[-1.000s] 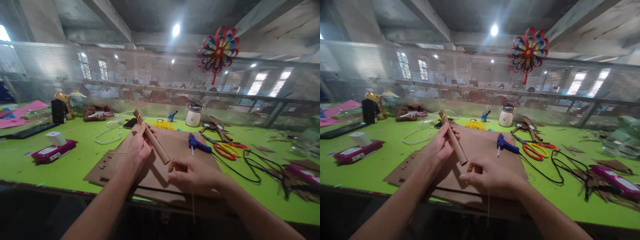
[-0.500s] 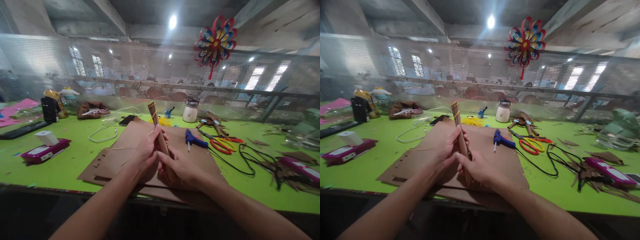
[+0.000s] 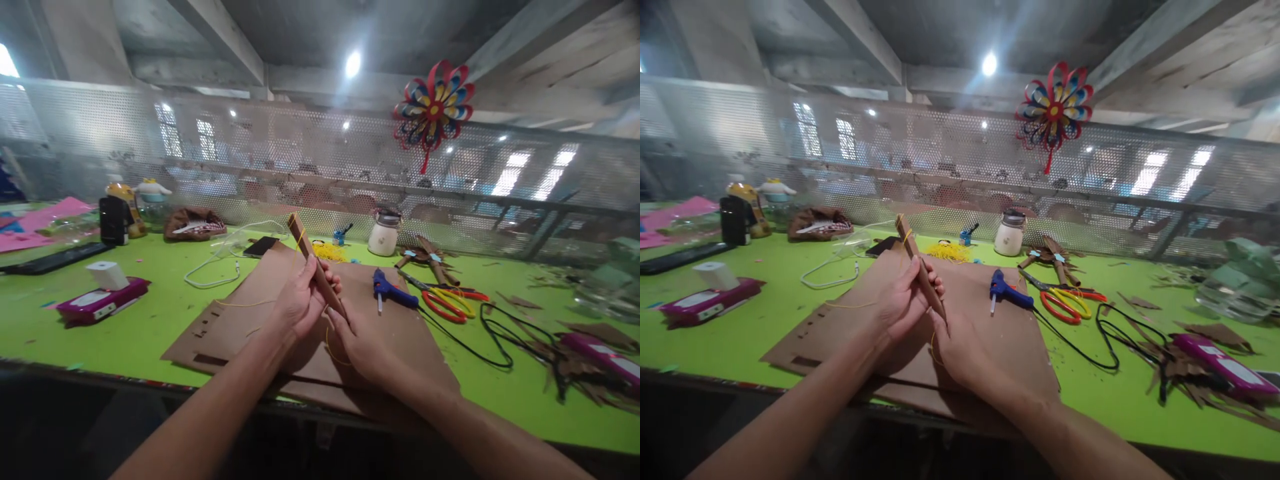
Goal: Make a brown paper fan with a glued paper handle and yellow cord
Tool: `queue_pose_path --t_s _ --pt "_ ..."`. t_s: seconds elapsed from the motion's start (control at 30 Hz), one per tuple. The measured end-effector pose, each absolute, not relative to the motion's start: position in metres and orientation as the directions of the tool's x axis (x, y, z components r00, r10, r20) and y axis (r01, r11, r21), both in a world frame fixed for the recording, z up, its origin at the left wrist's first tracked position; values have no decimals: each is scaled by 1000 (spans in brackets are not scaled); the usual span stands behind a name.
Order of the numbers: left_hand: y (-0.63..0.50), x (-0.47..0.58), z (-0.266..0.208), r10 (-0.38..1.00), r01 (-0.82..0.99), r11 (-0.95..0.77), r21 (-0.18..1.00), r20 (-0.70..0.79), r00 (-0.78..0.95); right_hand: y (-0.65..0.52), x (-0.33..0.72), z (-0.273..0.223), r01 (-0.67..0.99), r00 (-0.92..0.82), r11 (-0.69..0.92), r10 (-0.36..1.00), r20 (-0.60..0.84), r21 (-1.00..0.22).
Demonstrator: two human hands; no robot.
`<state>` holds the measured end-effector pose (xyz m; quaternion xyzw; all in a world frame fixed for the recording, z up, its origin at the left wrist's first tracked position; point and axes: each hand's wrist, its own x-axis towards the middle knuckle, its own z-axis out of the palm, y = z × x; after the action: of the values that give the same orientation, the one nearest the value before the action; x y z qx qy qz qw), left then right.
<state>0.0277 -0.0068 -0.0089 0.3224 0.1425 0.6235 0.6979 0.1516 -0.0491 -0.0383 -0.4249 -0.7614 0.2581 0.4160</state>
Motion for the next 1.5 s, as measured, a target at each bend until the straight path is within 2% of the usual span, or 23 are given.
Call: queue_pose_path --t_s 0.1,0.23,0.33,0.5,0.67,0.83,1.07,1.23,1.5 --pt "-5 20 -5 969 -804 -8 595 202 139 -55 151 -41 455 -323 489 869 374 -744" --pt "-4 13 0 965 -824 5 566 213 152 -59 152 -37 391 -342 439 886 315 -809" --pt "-7 16 1 961 -817 20 576 214 175 -59 155 -30 336 -333 396 899 285 -855" --pt "-15 30 -3 961 -769 93 633 146 236 -57 154 -25 196 -352 398 881 315 -896" --pt "-15 34 -4 966 -756 78 650 138 219 -58 150 -32 87 -386 225 906 175 -971" --pt "-18 33 -1 959 -750 24 662 198 205 -56 148 -36 41 -334 271 911 242 -962" --pt "-15 29 -5 955 -754 -55 654 256 152 -55 146 -46 6 -372 142 919 129 -990" --pt "-11 28 -7 964 -756 4 654 200 178 -56 145 -46 -55 -418 111 900 123 -992" --pt "-11 26 -1 984 -770 41 637 108 142 -60 146 -40 -27 -426 126 896 126 -992"
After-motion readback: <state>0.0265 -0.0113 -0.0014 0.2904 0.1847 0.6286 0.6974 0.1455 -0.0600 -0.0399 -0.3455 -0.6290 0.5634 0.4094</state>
